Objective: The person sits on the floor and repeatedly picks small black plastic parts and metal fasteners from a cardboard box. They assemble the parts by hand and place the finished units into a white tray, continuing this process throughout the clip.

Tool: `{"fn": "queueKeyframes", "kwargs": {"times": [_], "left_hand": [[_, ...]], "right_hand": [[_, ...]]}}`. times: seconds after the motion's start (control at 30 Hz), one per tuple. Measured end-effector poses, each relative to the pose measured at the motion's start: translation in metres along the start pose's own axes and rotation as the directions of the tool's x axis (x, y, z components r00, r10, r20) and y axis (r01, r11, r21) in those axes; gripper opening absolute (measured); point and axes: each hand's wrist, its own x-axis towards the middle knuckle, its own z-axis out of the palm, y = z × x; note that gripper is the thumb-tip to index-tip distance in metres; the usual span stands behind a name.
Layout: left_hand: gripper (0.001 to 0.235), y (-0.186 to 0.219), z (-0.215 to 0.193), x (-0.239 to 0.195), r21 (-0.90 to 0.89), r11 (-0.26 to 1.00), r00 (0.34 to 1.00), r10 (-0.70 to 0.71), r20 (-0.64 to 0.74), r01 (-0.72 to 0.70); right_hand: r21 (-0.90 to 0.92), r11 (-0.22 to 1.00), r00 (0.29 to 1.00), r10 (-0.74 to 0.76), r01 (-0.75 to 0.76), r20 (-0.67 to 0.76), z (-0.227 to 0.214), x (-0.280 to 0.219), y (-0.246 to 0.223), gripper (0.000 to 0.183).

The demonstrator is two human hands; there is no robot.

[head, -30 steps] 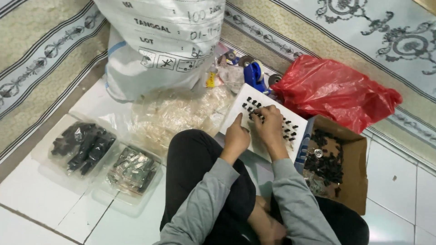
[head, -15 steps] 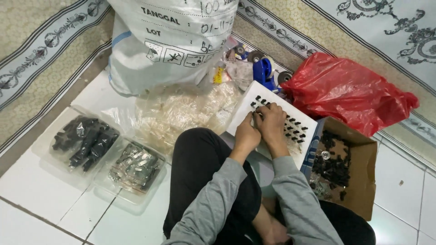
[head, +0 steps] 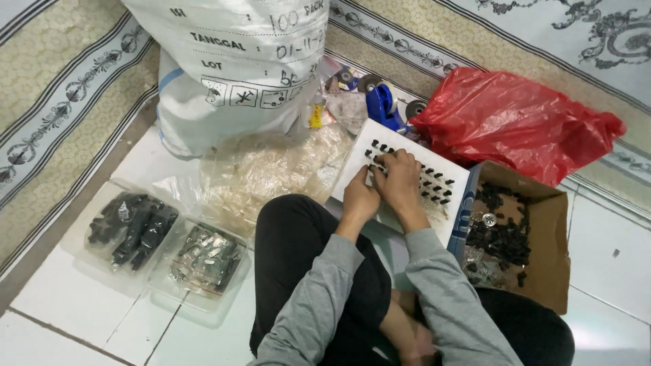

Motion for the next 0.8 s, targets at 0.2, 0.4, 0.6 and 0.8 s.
{"fn": "queueKeyframes", "kwargs": {"times": [0.2, 0.4, 0.6, 0.8], "left_hand": [[0.065, 0.013, 0.002, -0.023, 0.066, 0.998, 1.0, 0.004, -0.031, -0.002], [0.053, 0.013, 0.023, -0.048, 0.121, 0.958, 0.956, 0.274, -0.107, -0.261], [0.034, 0.0, 0.056, -0.062, 0.265, 0.826, 0.855, 0.519, -0.01, -0.498], [0.025, 0.001, 0.106, -0.058, 0.376, 0.655, 0.741, 0.654, 0.154, -0.656]], "right_hand": [[0.061, 0.997, 0.997, 0.042, -0.038, -0.059, -0.028, -0.025, 0.011, 0.018], [0.159, 0.981, 0.985, 0.134, -0.116, -0.11, -0.069, -0.069, 0.058, 0.012], [0.139, 0.978, 0.959, 0.185, -0.158, -0.216, -0.115, -0.126, 0.14, 0.013], [-0.008, 0.777, 0.733, 0.597, -0.629, 0.326, -0.116, -0.189, 0.238, 0.035]]}}
